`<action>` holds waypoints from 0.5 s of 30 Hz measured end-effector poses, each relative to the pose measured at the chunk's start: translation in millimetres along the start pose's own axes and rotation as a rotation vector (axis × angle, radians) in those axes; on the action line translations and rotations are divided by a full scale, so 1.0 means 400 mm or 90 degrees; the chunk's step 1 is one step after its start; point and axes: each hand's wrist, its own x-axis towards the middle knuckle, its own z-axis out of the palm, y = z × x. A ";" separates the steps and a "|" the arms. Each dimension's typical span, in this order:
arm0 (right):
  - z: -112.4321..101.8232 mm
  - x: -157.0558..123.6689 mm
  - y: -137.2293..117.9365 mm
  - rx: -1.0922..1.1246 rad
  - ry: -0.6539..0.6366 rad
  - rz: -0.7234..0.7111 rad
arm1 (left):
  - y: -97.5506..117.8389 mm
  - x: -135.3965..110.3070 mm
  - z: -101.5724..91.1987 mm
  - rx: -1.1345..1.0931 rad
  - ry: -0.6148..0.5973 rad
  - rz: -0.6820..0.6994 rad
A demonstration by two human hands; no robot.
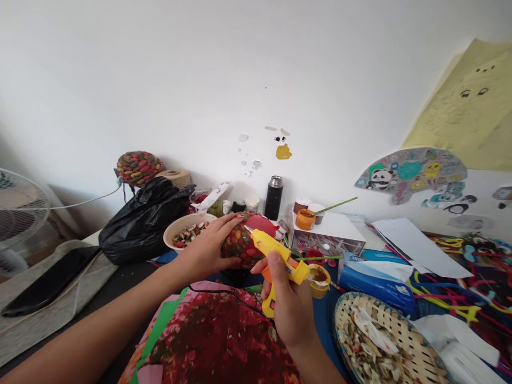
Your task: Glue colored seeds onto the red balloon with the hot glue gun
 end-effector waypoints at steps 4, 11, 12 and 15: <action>0.000 -0.007 -0.006 -0.004 0.009 0.013 | -0.007 0.023 -0.028 -0.027 -0.028 0.011; -0.001 -0.001 0.009 -0.014 0.026 -0.028 | -0.053 0.066 -0.119 -0.097 -0.169 -0.005; -0.002 -0.001 0.011 -0.011 0.025 -0.029 | -0.060 0.072 -0.127 -0.107 -0.194 -0.020; -0.003 -0.004 0.016 -0.003 0.023 -0.024 | -0.080 0.089 -0.136 -0.161 -0.255 -0.055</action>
